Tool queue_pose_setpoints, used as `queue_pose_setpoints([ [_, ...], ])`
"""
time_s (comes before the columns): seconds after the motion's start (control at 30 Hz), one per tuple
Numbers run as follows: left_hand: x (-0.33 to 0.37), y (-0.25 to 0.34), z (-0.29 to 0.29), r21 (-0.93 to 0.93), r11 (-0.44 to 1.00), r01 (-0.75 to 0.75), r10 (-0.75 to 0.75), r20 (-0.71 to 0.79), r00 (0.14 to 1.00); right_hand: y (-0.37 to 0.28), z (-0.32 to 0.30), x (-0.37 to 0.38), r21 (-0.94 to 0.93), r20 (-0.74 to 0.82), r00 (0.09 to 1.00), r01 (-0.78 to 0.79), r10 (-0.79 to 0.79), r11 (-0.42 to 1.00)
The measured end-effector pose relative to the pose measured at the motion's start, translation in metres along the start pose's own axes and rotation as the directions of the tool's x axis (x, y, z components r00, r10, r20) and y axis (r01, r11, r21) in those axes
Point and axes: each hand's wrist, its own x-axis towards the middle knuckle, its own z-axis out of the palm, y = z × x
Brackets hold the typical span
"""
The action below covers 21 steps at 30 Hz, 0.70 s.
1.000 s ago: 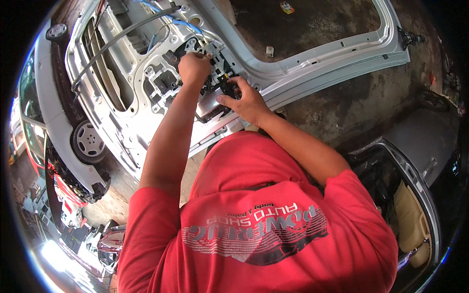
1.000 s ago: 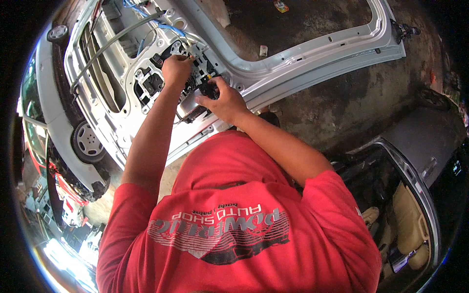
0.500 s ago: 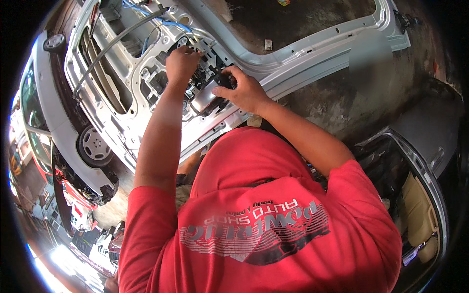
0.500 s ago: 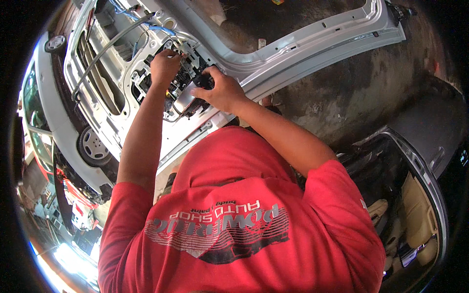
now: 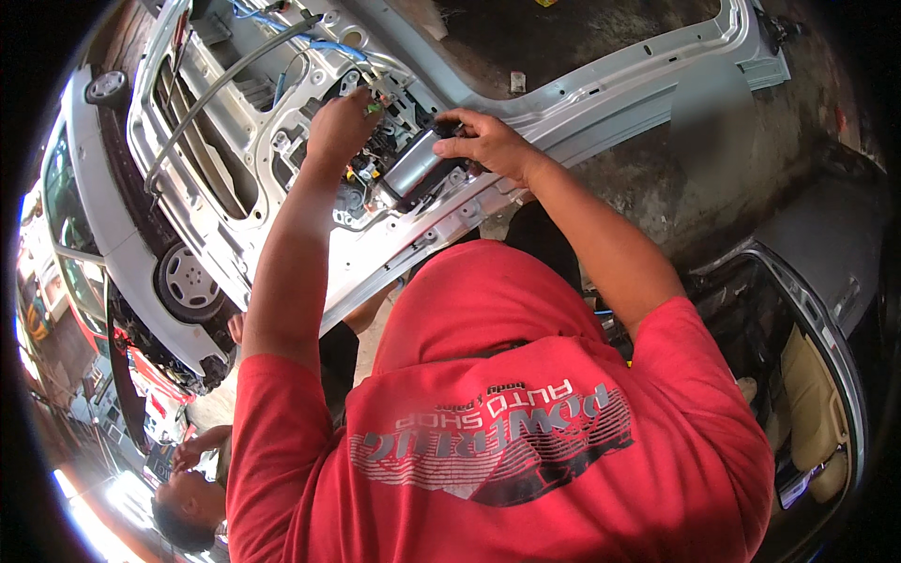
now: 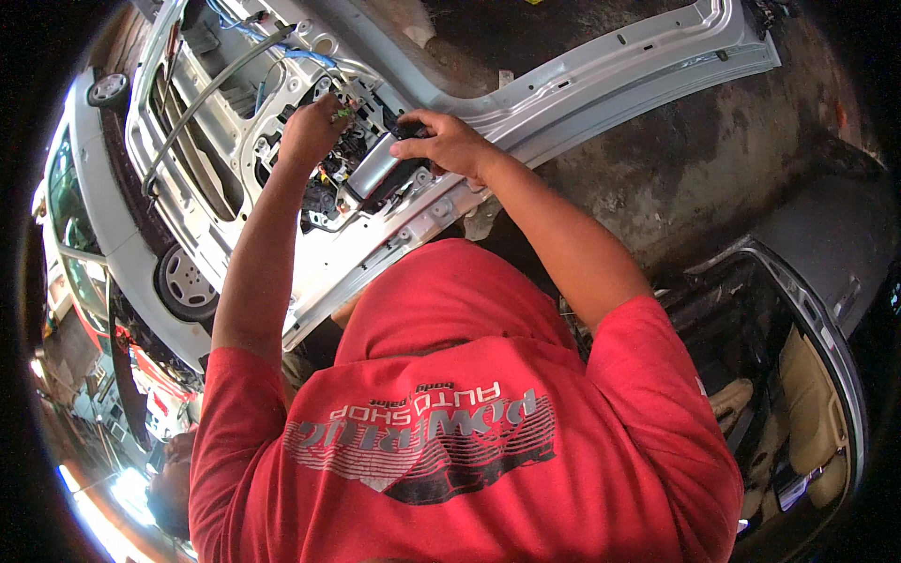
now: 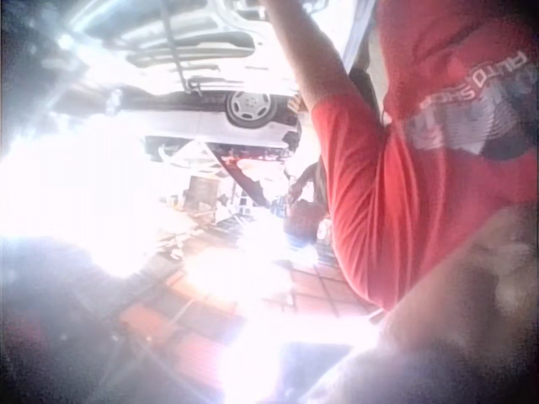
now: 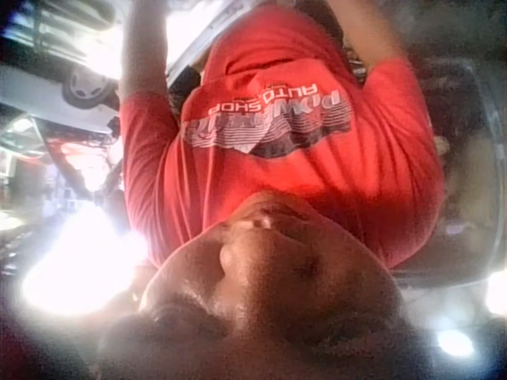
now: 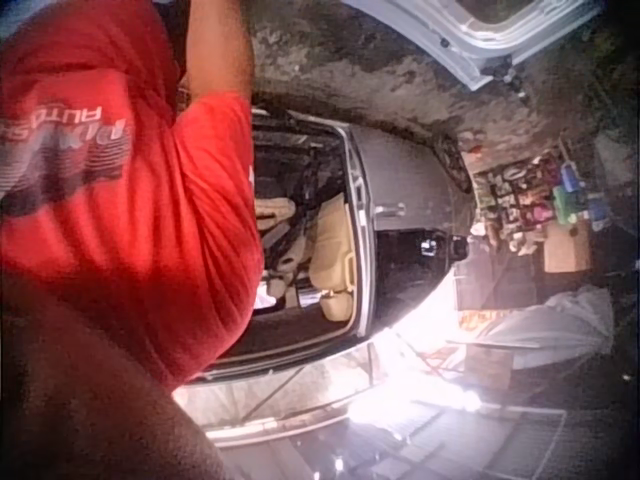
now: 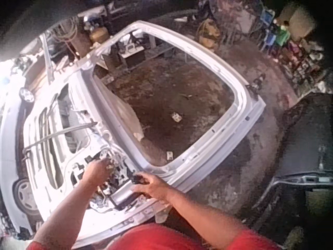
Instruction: The person works on the internal mechanism of a car door, using a screwdriver to manipulate components and wires. They handle a window regulator motor and various connectors, then place a screwdriver into a plastic organizer box on the floor.
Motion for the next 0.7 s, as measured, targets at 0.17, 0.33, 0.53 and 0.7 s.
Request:
queue_pose_setpoints([
  [0.17,-0.003,0.01,-0.014,0.158,0.985,-0.074,0.058,0.103,0.993,-0.001,0.001,0.003,-0.129,0.006,1.0,0.008,-0.007,0.992],
  [0.33,-0.007,-0.012,0.005,0.228,0.89,-0.394,0.412,-0.036,0.91,-0.005,0.009,0.012,-0.194,0.056,0.998,-0.021,0.032,0.981],
  [0.53,-0.002,-0.016,-0.007,0.258,0.874,-0.413,0.428,-0.004,0.904,0.001,0.006,0.016,-0.197,0.044,0.999,0.005,0.004,0.98],
  [0.7,-0.01,-0.002,-0.018,0.125,0.986,-0.109,0.119,-0.075,0.99,0.007,0.004,0.017,-0.175,0.017,0.998,0.066,-0.064,0.982],
])
